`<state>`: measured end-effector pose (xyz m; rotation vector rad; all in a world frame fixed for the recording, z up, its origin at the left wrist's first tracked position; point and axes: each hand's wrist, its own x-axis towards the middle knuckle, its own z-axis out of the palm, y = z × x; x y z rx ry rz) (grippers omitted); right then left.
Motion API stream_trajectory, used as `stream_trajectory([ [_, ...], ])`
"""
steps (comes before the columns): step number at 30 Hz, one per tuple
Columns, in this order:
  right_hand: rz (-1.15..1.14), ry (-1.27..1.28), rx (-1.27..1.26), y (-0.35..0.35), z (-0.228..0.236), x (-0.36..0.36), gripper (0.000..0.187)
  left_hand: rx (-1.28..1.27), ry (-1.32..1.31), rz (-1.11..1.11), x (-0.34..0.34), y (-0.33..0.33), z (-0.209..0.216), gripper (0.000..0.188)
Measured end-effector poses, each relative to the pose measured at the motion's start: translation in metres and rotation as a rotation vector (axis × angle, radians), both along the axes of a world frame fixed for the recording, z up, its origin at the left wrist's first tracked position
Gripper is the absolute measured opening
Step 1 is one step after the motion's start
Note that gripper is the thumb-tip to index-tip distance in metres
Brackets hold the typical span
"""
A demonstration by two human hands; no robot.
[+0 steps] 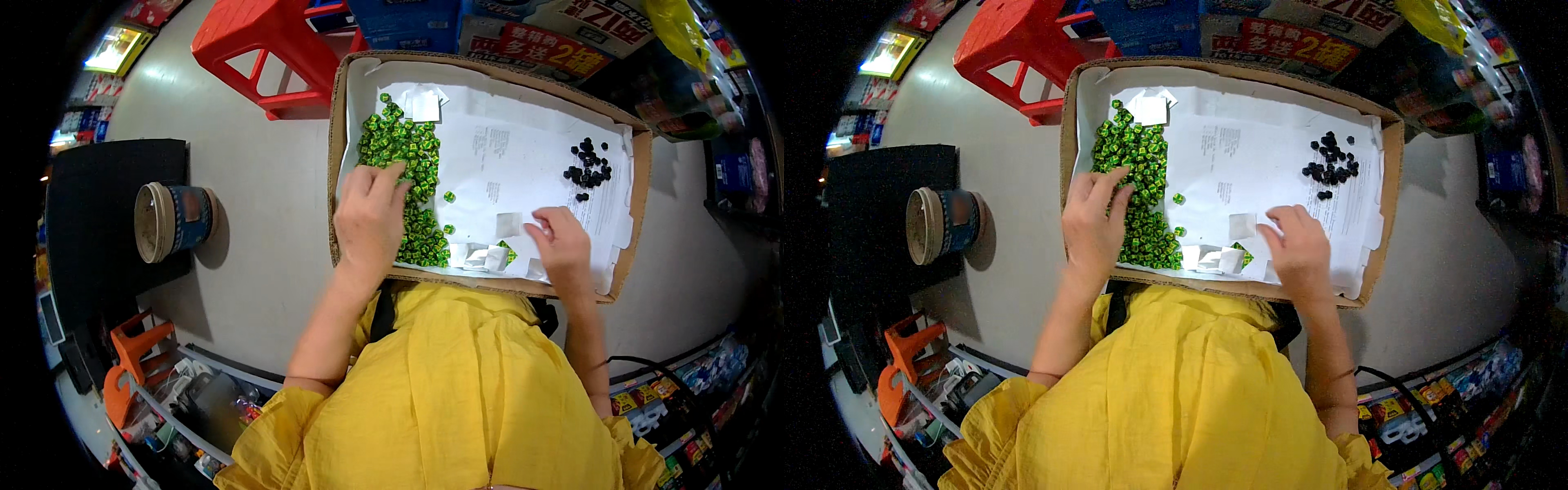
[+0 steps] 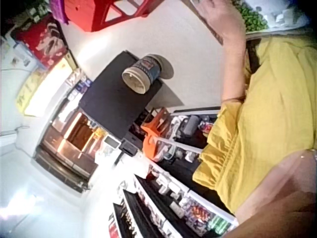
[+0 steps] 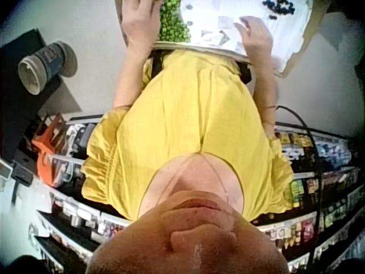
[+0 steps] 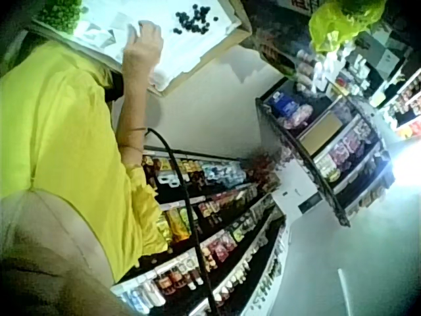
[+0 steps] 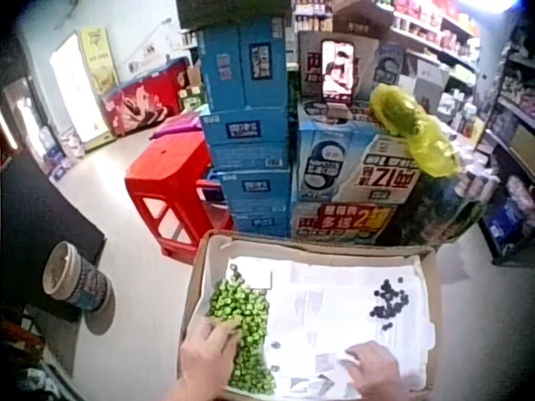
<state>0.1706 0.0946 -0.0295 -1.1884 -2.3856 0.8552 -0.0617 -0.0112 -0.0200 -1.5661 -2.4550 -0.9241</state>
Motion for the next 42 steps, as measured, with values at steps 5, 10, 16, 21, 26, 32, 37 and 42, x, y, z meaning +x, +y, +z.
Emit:
stream_trajectory([
  [5, 0.086, -0.182, 0.166, 0.0, -0.006, -0.015, 0.029, 0.095, -0.327, -0.34, 0.039, 0.01, 0.003, 0.024],
  [10, 0.173, -0.113, 0.126, 0.001, -0.004, -0.011, 0.019, 0.003, -0.403, -0.542, 0.06, 0.021, -0.004, 0.025],
  [16, 0.198, 0.002, 0.051, 0.004, -0.006, -0.004, 0.015, -0.15, -0.256, -0.59, 0.078, 0.045, -0.022, 0.024],
  [21, 0.046, 0.121, -0.256, 0.006, 0.007, 0.005, 0.014, -0.17, -0.178, -0.602, 0.081, 0.048, -0.024, 0.025],
  [26, -0.296, -0.031, 0.074, 0.033, -0.009, 0.028, 0.018, -0.214, -0.061, -0.563, 0.089, 0.051, -0.03, 0.021],
  [32, -0.375, -0.032, -0.023, 0.05, -0.009, 0.038, 0.017, -0.121, -0.184, -0.581, 0.083, 0.051, -0.039, 0.016],
  [37, -0.338, -0.045, -0.067, 0.049, 0.003, 0.038, 0.014, -0.145, -0.517, -0.427, 0.078, 0.053, -0.034, 0.013],
  [42, -0.402, 0.018, -0.156, 0.037, 0.018, 0.028, 0.011, -0.169, -0.247, -0.425, 0.082, 0.054, -0.025, 0.017],
])
